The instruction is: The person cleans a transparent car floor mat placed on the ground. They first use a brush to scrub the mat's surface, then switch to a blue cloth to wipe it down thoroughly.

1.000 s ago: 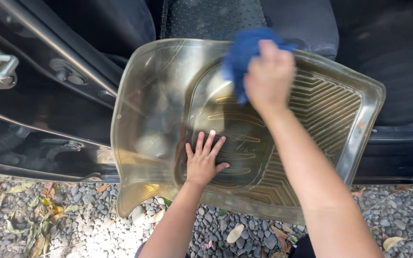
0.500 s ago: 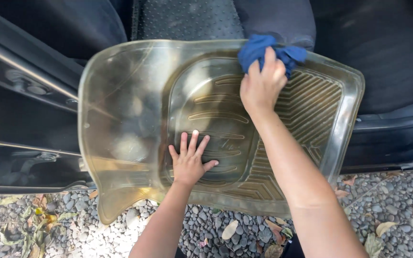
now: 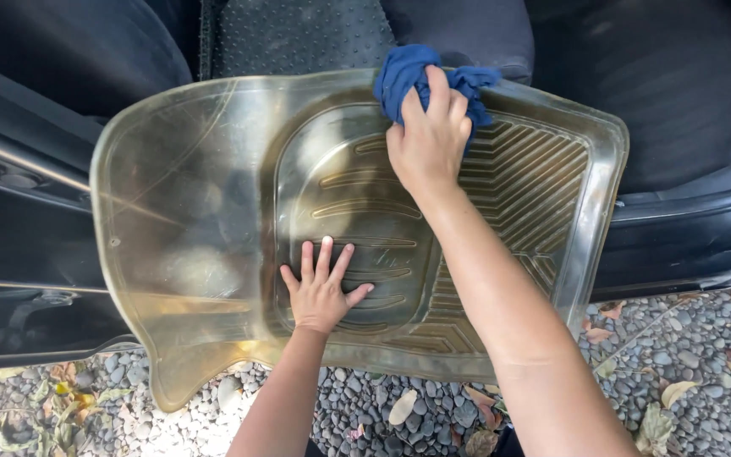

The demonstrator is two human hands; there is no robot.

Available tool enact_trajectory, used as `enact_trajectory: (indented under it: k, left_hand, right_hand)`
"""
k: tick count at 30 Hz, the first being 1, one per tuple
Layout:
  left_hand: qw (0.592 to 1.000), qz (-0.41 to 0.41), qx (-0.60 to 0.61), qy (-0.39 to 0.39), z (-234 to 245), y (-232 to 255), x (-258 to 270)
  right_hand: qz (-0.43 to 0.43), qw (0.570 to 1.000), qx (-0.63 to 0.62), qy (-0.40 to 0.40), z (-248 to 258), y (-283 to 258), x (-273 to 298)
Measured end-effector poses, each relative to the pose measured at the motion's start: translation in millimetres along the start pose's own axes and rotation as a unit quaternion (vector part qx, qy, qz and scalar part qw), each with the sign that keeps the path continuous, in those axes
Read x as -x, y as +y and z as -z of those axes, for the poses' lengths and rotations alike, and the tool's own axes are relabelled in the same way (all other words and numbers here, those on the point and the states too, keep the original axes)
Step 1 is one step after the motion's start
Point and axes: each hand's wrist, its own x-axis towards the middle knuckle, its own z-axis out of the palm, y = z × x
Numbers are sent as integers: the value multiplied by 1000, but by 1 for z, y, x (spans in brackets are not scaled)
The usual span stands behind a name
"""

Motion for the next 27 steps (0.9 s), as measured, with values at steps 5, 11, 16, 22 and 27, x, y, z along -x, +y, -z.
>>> enact_trajectory:
  k: [5,11,16,22,27]
  left_hand:
    - [999,-1,-13,44,-1,0,-4]
    - [997,1,-20,72,-4,-1,-4]
    - [997,3,-22,69,2,0,-5]
    - [997,0,-23,77,-2,1,-6]
    - [1000,-3,-16,15,-6,-2,2]
  right_hand:
    - [14,999,40,-8,-5,75,17]
    - [-41,986,159,-28,1,202,64]
    - [-334,904,135,-232,26,254,80]
    - [-456,817,149,-320,74,247,149]
    - [-445,742,163,-474,153,194,157]
